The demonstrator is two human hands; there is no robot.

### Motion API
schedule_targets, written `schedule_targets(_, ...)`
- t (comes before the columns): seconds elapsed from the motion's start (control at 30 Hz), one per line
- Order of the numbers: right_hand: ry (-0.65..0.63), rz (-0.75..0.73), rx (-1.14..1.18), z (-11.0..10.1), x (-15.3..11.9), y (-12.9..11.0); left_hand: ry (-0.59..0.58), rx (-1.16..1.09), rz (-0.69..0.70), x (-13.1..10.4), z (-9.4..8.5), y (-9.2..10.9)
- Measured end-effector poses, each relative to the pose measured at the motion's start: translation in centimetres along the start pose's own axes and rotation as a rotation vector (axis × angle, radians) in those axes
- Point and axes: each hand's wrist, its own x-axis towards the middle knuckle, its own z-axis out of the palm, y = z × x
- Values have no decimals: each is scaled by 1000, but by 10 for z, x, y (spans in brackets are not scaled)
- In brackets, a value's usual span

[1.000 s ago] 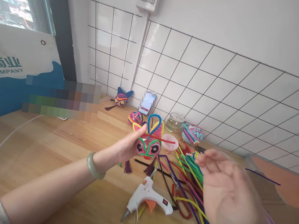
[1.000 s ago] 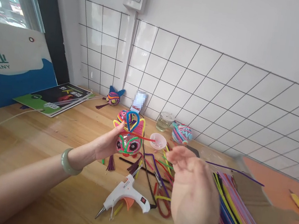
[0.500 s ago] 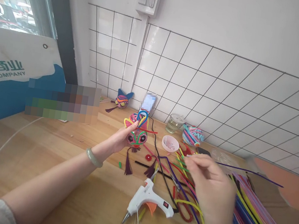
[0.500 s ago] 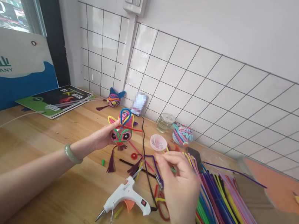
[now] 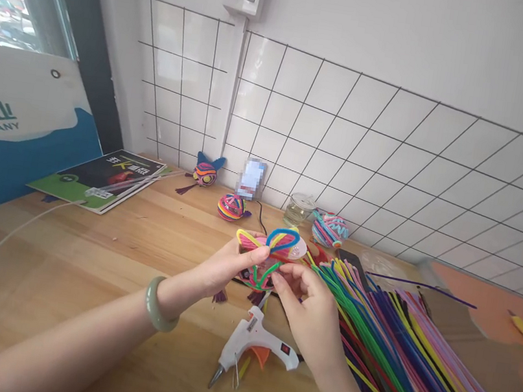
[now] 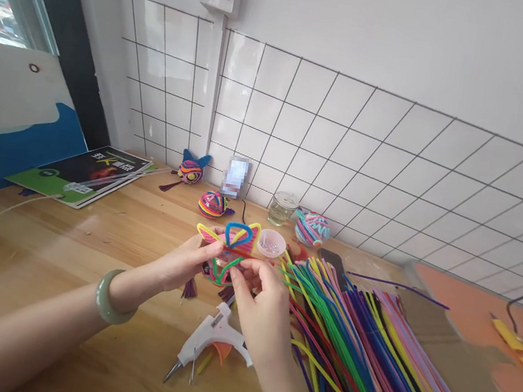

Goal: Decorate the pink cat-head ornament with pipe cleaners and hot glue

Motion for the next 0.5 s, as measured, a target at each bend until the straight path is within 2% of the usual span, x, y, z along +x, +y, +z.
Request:
schedule_targets(0.23,-118,96,165,-4,3,-5,91,124,15,-1,-1,-1)
schedule_targets(0.4,-160,53,130,-7,4,-10,-20,19,-14,0,0,-1)
schedule_targets(0.5,-273,34,132,-19,1,-21,22,-64,-39,2,-4,0)
